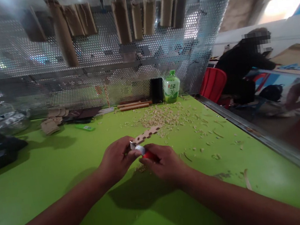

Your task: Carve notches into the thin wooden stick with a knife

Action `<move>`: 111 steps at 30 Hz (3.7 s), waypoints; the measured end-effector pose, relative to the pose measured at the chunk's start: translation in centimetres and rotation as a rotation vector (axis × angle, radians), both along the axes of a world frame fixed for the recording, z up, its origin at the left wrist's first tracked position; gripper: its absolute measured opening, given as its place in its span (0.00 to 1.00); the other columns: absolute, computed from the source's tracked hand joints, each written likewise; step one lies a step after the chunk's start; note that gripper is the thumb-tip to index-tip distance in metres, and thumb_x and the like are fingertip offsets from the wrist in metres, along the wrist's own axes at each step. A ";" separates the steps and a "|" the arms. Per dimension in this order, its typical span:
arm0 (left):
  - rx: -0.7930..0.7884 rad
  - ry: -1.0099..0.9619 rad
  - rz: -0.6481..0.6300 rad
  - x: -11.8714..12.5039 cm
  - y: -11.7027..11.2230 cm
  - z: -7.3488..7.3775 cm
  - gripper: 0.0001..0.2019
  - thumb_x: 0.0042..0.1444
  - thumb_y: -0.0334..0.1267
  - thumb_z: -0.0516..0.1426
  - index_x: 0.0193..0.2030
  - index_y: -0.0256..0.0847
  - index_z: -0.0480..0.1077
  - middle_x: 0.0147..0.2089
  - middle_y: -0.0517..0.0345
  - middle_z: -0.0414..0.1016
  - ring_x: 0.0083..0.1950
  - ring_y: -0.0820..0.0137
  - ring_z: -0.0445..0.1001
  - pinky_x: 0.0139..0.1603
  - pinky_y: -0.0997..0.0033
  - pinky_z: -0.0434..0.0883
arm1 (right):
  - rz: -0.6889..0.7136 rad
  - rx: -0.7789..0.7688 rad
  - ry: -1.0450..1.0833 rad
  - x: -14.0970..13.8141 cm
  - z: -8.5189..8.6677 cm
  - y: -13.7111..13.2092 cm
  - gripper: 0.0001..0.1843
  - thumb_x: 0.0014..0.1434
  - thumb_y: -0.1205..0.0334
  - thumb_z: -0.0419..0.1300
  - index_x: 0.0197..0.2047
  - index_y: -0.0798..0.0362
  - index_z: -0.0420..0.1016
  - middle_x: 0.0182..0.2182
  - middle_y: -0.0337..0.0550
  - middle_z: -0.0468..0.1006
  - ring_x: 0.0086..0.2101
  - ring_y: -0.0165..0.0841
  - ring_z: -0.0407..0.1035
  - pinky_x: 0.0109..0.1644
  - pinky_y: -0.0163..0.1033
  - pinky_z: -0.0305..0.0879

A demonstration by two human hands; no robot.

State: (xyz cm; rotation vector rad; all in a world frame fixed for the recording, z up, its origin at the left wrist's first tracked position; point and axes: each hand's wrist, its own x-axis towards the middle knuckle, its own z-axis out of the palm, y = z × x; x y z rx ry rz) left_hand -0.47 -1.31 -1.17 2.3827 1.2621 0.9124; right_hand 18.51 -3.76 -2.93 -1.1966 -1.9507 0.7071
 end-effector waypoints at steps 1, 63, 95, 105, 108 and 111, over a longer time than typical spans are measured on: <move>-0.022 -0.012 0.008 0.1 -0.1 -0.1 0.25 0.62 0.62 0.44 0.32 0.40 0.63 0.27 0.61 0.65 0.28 0.72 0.61 0.28 0.72 0.52 | -0.025 0.047 -0.035 0.0 -0.2 0.1 0.14 0.60 0.53 0.58 0.42 0.55 0.76 0.26 0.41 0.74 0.24 0.28 0.62 0.27 0.34 0.56; -0.640 -0.385 -0.153 -0.1 0.1 1.2 0.10 0.60 0.44 0.54 0.36 0.38 0.65 0.24 0.67 0.61 0.22 0.80 0.54 0.23 0.78 0.54 | 0.141 -0.485 0.145 1.2 0.7 1.6 0.22 0.62 0.40 0.51 0.29 0.50 0.58 0.18 0.30 0.63 0.15 0.23 0.55 0.17 0.30 0.52; -0.989 -0.621 -0.198 0.1 -0.5 1.0 0.14 0.63 0.46 0.54 0.51 0.40 0.65 0.19 0.74 0.54 0.14 0.83 0.50 0.12 0.83 0.52 | -0.272 0.189 -0.482 1.2 1.2 1.1 0.20 0.68 0.46 0.43 0.32 0.50 0.63 0.22 0.39 0.67 0.20 0.28 0.53 0.26 0.36 0.41; -0.992 -0.647 -0.197 0.3 -0.8 1.1 0.14 0.62 0.41 0.55 0.52 0.39 0.67 0.19 0.74 0.51 0.15 0.83 0.47 0.12 0.83 0.48 | -0.140 -0.096 -0.240 0.5 1.0 1.0 0.18 0.67 0.48 0.45 0.29 0.49 0.56 0.19 0.35 0.62 0.20 0.28 0.55 0.24 0.35 0.44; -0.986 -0.637 -0.202 0.4 -0.7 1.1 0.15 0.63 0.41 0.54 0.54 0.39 0.66 0.19 0.75 0.50 0.14 0.83 0.46 0.12 0.83 0.47 | -0.064 -0.214 -0.097 0.6 0.8 1.2 0.19 0.66 0.46 0.46 0.28 0.49 0.56 0.17 0.33 0.61 0.19 0.27 0.54 0.23 0.34 0.46; -0.966 -0.600 -0.195 0.4 -0.8 1.4 0.15 0.63 0.41 0.54 0.53 0.38 0.66 0.19 0.75 0.50 0.14 0.83 0.46 0.12 0.83 0.48 | -0.005 -0.320 0.006 0.7 0.8 1.3 0.19 0.65 0.46 0.47 0.28 0.49 0.56 0.16 0.31 0.61 0.17 0.26 0.53 0.22 0.33 0.47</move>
